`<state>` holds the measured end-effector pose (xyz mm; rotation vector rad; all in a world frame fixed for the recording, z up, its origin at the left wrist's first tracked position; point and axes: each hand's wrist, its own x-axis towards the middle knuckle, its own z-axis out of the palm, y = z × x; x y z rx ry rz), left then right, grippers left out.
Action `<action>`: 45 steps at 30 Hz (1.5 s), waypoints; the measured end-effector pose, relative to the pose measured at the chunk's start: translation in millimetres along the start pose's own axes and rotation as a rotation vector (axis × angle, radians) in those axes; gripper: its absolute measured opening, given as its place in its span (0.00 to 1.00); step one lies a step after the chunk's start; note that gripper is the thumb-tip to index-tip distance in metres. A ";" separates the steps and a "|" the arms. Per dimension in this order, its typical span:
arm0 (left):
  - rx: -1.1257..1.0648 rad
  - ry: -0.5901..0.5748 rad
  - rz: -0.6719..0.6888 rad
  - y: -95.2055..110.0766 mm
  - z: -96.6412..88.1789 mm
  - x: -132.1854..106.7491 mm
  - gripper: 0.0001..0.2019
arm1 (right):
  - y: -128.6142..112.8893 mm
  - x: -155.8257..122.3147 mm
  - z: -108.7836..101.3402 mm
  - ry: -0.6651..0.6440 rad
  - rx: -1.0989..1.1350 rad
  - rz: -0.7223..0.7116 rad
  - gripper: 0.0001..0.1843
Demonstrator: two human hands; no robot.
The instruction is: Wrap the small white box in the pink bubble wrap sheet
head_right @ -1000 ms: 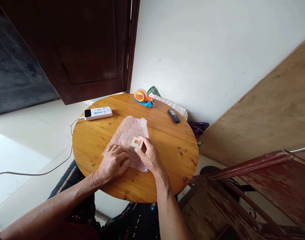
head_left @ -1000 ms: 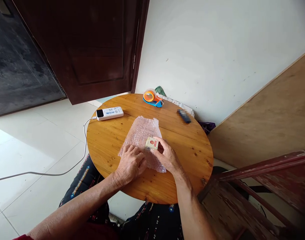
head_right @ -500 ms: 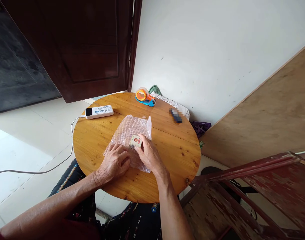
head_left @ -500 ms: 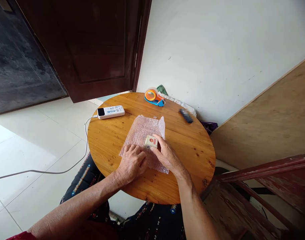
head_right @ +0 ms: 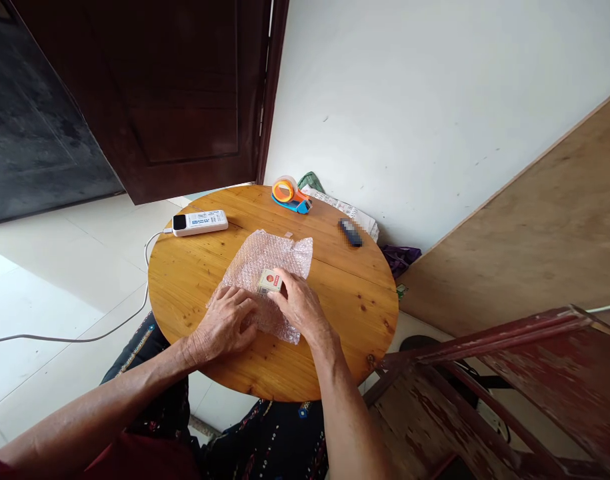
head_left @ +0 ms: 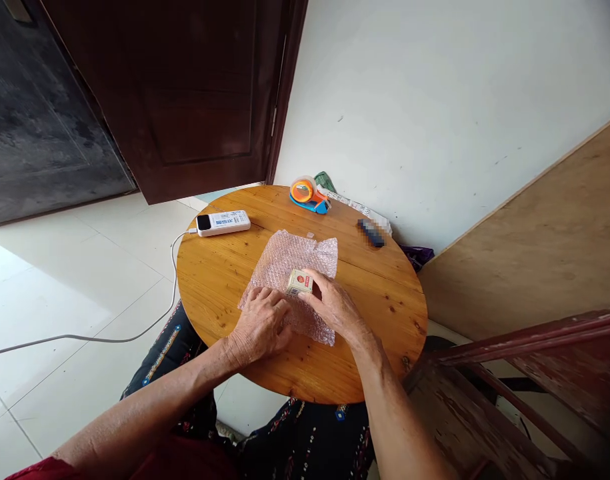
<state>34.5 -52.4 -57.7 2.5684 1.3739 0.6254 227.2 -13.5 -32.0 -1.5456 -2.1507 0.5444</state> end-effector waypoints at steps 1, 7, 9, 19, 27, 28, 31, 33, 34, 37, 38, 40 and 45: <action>0.009 -0.021 0.022 -2.0 -2.4 -0.6 0.05 | 0.4 0.9 -1.1 -0.013 -0.007 -0.008 0.25; 0.099 -0.098 0.097 -14.1 -18.6 -1.3 0.08 | 2.7 6.2 -4.5 -0.065 -0.081 -0.022 0.22; 0.151 -0.155 0.139 -14.3 -21.8 1.1 0.07 | 3.8 6.8 -3.3 -0.063 -0.084 -0.028 0.22; 0.172 -0.149 0.115 -9.8 -24.1 13.2 0.05 | 0.5 0.7 4.7 0.001 -0.047 -0.022 0.33; -0.069 -0.046 -0.184 -11.1 -38.3 44.5 0.05 | 18.4 -14.1 -29.6 -0.140 0.462 0.053 0.34; -0.081 -0.047 -0.212 -11.3 -38.4 48.8 0.05 | 15.9 -16.5 -33.1 -0.145 0.468 0.052 0.37; -0.116 -0.043 -0.240 -12.8 -36.5 58.4 0.05 | 0.9 -18.5 -33.5 -0.109 0.308 0.005 0.48; -0.149 -0.037 -0.242 -14.8 -36.0 60.8 0.06 | -9.3 -14.2 -27.5 -0.054 0.154 -0.024 0.47; -0.171 -0.032 -0.230 -16.2 -36.6 60.4 0.06 | -12.5 -11.0 -23.9 -0.020 0.099 -0.021 0.44; -0.223 -0.026 -0.099 -21.9 -42.4 53.5 0.11 | -11.6 -2.2 -14.8 0.037 0.060 0.020 0.32; -0.222 -0.027 -0.038 -24.1 -44.5 50.0 0.17 | -8.7 -0.7 -12.9 0.031 0.082 0.028 0.29; -0.187 -0.029 0.054 -28.1 -46.7 43.2 0.24 | -1.6 0.0 -11.3 0.000 0.137 0.017 0.27; -0.186 0.043 0.054 -30.4 -34.0 38.5 0.06 | 10.3 0.5 -20.7 -0.081 0.306 0.019 0.27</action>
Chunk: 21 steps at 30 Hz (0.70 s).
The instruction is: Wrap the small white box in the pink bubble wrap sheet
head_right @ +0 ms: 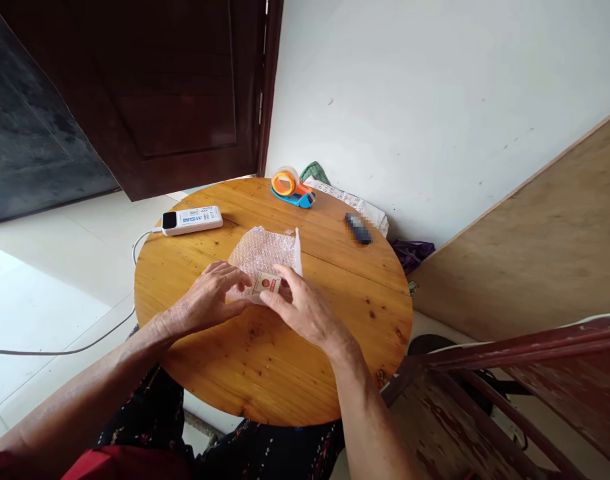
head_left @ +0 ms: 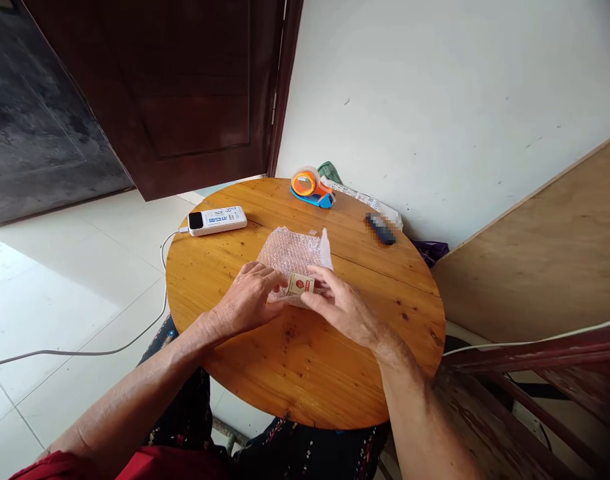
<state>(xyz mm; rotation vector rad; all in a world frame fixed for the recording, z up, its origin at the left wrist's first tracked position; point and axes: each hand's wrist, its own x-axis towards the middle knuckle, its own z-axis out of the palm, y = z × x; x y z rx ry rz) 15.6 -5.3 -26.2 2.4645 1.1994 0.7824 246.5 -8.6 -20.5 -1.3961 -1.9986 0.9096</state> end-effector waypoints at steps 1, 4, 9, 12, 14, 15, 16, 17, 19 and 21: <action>-0.020 0.020 0.009 -0.3 4.0 0.3 0.02 | 0.4 1.5 -4.0 0.002 0.052 0.016 0.26; -0.038 0.084 0.069 -1.1 14.0 -1.2 0.03 | 2.0 8.6 -14.7 0.000 0.162 0.059 0.25; 0.011 0.174 0.159 -3.1 23.7 -12.8 0.03 | 1.0 16.4 -12.6 -0.094 0.060 0.046 0.25; -0.025 0.188 0.154 -3.2 28.2 -17.6 0.07 | -2.3 16.6 -4.3 -0.111 -0.079 0.010 0.25; -0.051 0.189 0.146 -3.1 30.5 -18.8 0.09 | -1.9 16.8 0.0 -0.088 -0.155 -0.007 0.21; -0.058 0.188 0.143 -3.2 31.3 -19.1 0.10 | -0.5 17.1 1.6 -0.068 -0.178 -0.012 0.20; -0.062 0.187 0.141 -3.4 31.9 -19.2 0.10 | 1.6 17.5 3.0 -0.041 -0.190 -0.018 0.21; -0.065 0.185 0.140 -3.7 32.4 -19.2 0.10 | 4.2 18.0 4.3 -0.017 -0.191 -0.024 0.22; -0.069 0.180 0.138 -4.6 33.0 -19.3 0.10 | 9.2 18.9 6.8 0.006 -0.168 -0.039 0.23; -0.072 0.170 0.132 -5.4 32.8 -19.2 0.09 | 12.1 19.7 9.0 0.011 -0.131 -0.045 0.24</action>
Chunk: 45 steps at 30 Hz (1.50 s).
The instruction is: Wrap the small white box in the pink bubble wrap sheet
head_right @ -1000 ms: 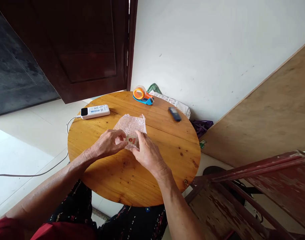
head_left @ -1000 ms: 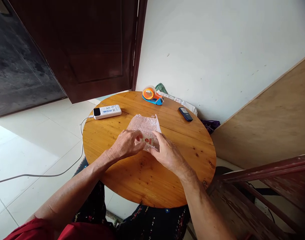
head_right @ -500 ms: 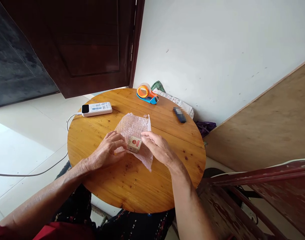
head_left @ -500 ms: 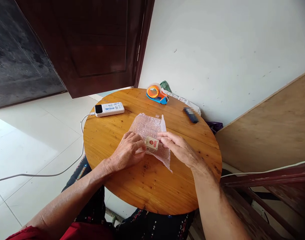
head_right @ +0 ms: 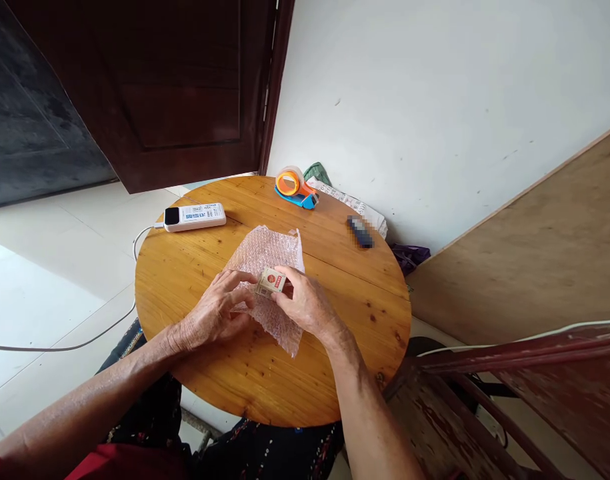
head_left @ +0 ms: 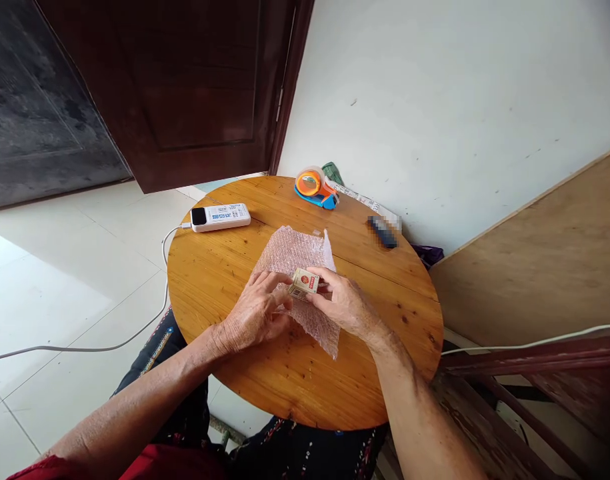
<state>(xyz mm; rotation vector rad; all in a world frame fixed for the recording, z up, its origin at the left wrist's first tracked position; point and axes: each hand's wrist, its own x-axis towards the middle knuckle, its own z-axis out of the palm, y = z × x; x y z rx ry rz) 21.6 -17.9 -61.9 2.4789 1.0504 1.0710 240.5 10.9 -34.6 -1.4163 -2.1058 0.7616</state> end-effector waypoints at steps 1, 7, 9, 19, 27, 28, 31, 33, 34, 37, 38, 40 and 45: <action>-0.003 -0.005 -0.007 -0.1 -0.5 0.3 0.09 | 0.1 0.4 0.9 0.001 0.019 0.004 0.24; -0.067 -0.045 -0.109 5.2 -9.9 15.3 0.03 | -4.6 2.5 -2.3 -0.083 0.181 0.045 0.22; -0.083 -0.074 -0.154 6.7 -11.8 27.8 0.02 | -2.4 2.5 -5.7 -0.101 0.223 0.053 0.25; -0.179 -0.141 -0.248 4.5 -7.0 52.7 0.04 | -2.1 -6.7 -7.7 -0.017 0.314 0.098 0.34; -0.316 -0.121 -0.300 9.9 -15.0 36.1 0.06 | -18.3 -40.7 -20.5 -0.151 0.453 0.070 0.34; -0.325 -0.121 -0.301 9.9 -14.6 36.2 0.06 | -19.0 -43.9 -20.0 -0.147 0.435 0.074 0.35; -0.326 -0.130 -0.321 9.1 -13.0 37.2 0.05 | -20.8 -46.2 -12.9 -0.031 0.300 0.114 0.25; -0.329 -0.127 -0.328 8.6 -12.0 37.3 0.05 | -22.1 -42.2 -6.8 0.046 0.271 0.102 0.11; -0.341 -0.121 -0.326 8.6 -11.7 37.1 0.05 | -22.8 -39.4 -4.4 0.063 0.279 0.082 0.07; -0.401 -0.104 -0.317 9.7 -11.9 35.3 0.06 | -24.9 -33.0 -1.7 0.082 0.276 0.040 0.08; -0.416 -0.100 -0.324 10.3 -12.2 34.6 0.07 | -25.6 -32.1 -1.9 0.087 0.256 0.042 0.09; -0.426 -0.095 -0.347 11.3 -12.4 33.1 0.07 | -26.7 -32.3 -2.8 0.098 0.220 0.048 0.09; -0.468 -0.090 -0.342 8.6 -9.3 32.6 0.07 | -28.5 -33.4 -2.7 0.130 0.182 0.073 0.09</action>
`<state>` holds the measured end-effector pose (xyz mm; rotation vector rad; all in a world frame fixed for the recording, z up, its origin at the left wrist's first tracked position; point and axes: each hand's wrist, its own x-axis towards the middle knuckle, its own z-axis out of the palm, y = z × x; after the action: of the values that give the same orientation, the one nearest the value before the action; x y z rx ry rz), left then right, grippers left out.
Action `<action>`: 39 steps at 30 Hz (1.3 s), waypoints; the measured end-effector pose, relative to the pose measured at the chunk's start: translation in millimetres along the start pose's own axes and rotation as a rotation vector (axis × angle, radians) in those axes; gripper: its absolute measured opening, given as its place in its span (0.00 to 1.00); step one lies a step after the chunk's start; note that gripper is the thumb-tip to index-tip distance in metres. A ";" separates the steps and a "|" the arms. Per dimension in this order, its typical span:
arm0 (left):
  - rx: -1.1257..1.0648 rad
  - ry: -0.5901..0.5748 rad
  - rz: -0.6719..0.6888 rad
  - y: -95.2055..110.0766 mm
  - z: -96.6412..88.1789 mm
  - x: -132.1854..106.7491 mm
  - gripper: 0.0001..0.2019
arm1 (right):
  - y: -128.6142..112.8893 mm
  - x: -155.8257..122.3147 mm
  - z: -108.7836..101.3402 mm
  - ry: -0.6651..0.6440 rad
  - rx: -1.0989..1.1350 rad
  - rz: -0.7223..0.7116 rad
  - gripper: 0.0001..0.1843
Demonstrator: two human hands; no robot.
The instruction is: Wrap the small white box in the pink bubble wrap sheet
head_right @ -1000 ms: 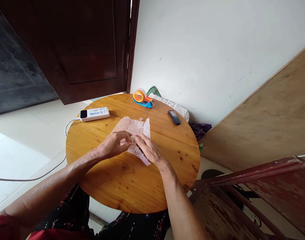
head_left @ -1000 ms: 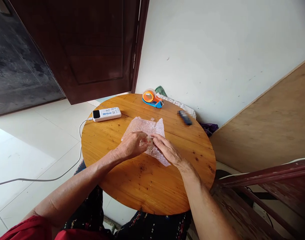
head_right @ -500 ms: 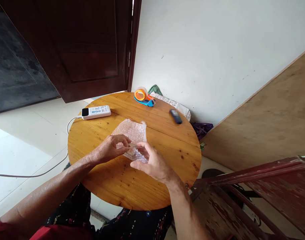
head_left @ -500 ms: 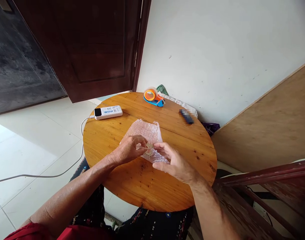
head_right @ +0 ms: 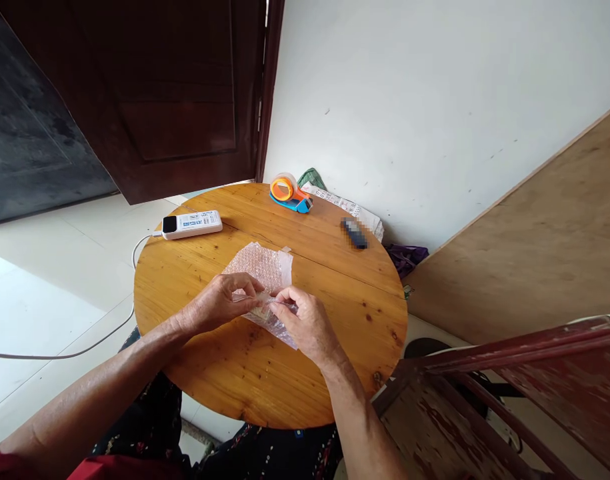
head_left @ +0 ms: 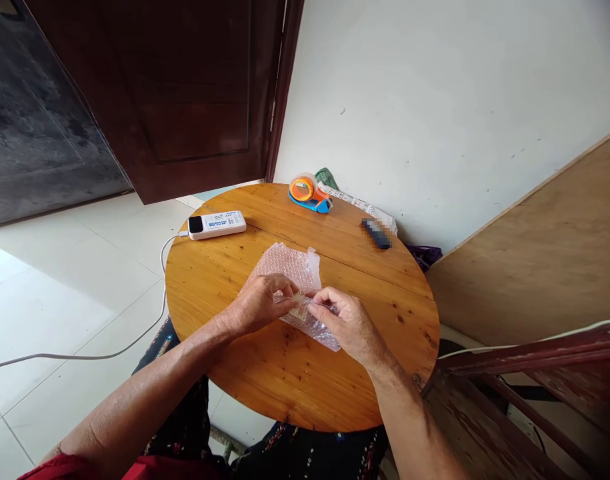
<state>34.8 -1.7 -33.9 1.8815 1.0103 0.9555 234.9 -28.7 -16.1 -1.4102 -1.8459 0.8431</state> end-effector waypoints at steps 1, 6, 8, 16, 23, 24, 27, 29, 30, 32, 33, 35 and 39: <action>-0.016 -0.010 -0.003 -0.9 -0.1 1.1 0.07 | 0.1 0.7 0.8 0.002 -0.009 0.004 0.09; 0.077 -0.057 -0.078 0.7 -3.4 6.3 0.02 | 6.7 4.6 3.1 -0.009 -0.098 0.033 0.10; 0.122 -0.053 -0.089 2.7 -4.3 6.4 0.03 | 11.2 3.2 0.4 0.040 -0.188 0.025 0.09; 0.204 -0.002 -0.109 2.9 0.2 2.8 0.04 | 10.3 -9.7 -11.3 0.011 -0.044 0.121 0.25; 0.123 -0.039 -0.170 -1.2 -3.5 11.0 0.06 | 18.9 2.4 1.4 -0.074 0.066 0.170 0.17; 0.105 -0.043 -0.170 -1.2 -4.4 12.0 0.06 | 21.4 3.1 1.3 -0.059 0.057 0.169 0.16; 0.066 -0.043 -0.183 -0.7 -5.5 14.3 0.07 | 27.1 1.0 0.8 0.061 -0.015 0.123 0.13; 0.047 -0.040 -0.194 0.1 -5.0 15.2 0.06 | 29.3 -2.4 2.2 0.171 -0.073 0.057 0.12; 0.035 -0.044 -0.202 0.5 -4.6 15.5 0.06 | 30.0 -4.0 3.5 0.220 -0.097 0.024 0.12; -0.003 -0.063 -0.233 0.9 -4.0 15.7 0.06 | 31.3 -6.3 7.1 0.305 -0.122 -0.030 0.12; -0.026 -0.075 -0.254 0.9 -3.8 15.7 0.06 | 32.0 -6.7 9.0 0.340 -0.130 -0.049 0.13; -0.063 -0.089 -0.291 0.3 -3.6 15.7 0.07 | 33.4 -6.3 12.3 0.389 -0.167 -0.077 0.13; -0.061 -0.100 -0.318 1.2 -4.4 16.4 0.09 | 37.1 -3.7 15.0 0.338 -0.339 -0.129 0.09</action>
<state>37.9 13.5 -26.9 1.6390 1.1633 0.6917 243.9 -25.9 -55.2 -1.5070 -1.8432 0.2128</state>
